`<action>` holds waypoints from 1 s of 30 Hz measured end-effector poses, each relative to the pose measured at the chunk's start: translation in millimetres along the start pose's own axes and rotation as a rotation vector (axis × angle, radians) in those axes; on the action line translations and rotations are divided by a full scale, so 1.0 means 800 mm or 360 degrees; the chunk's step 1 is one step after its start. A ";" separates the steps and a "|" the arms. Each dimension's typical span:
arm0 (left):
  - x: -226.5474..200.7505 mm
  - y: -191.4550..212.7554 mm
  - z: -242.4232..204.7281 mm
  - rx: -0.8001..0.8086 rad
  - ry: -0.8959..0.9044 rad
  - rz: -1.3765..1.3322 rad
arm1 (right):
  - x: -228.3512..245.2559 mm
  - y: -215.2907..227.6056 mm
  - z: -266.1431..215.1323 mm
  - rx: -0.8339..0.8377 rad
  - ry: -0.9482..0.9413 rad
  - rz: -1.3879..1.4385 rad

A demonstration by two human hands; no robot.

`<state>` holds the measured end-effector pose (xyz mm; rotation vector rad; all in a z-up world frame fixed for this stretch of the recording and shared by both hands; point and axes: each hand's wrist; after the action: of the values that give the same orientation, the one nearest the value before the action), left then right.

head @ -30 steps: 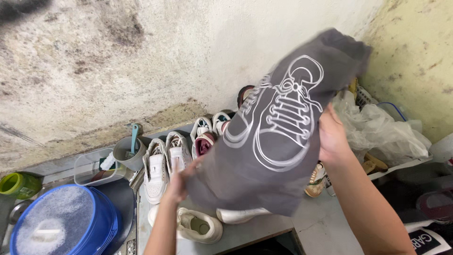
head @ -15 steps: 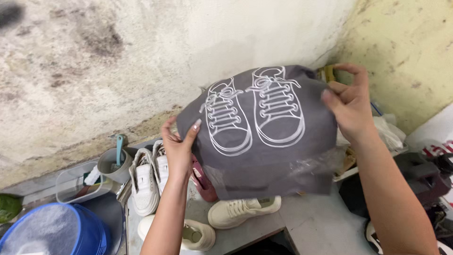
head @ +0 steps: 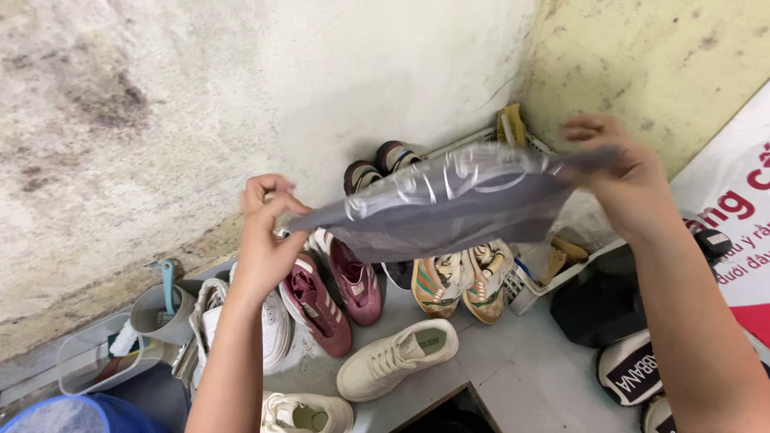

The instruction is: The person organizes shoes on a low workspace by hand, arranging them in a row, tying laces on a sneaker, and handling a gray pouch.

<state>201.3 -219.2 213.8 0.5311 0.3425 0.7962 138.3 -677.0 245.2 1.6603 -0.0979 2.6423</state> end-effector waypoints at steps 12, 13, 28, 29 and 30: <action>-0.019 -0.085 -0.030 0.0688 0.1152 -0.1254 | -0.045 -0.010 -0.033 -0.0111 -0.0596 -0.0103; -0.019 -0.091 -0.038 0.0749 0.1224 -0.1396 | -0.053 -0.004 -0.037 -0.0140 -0.0553 -0.0010; 0.004 -0.166 -0.088 0.0623 0.1385 -0.1907 | -0.123 0.146 -0.029 -0.0874 0.0052 0.0519; 0.002 -0.165 -0.100 0.0633 0.1428 -0.1876 | -0.138 0.167 -0.026 -0.0915 0.0133 0.0540; 0.002 -0.164 -0.112 0.0636 0.1472 -0.1844 | -0.157 0.187 -0.020 -0.0948 0.0215 0.0562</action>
<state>235.4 -265.6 65.9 0.2117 1.5192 -0.2364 170.8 -822.8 118.5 1.3489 -1.1402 2.5497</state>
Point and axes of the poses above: each hand's wrist, its own z-axis towards the middle knuckle, its own y-axis out of the back of the hand, x = y × z, and after that the axes turned 9 degrees about z, right-handed
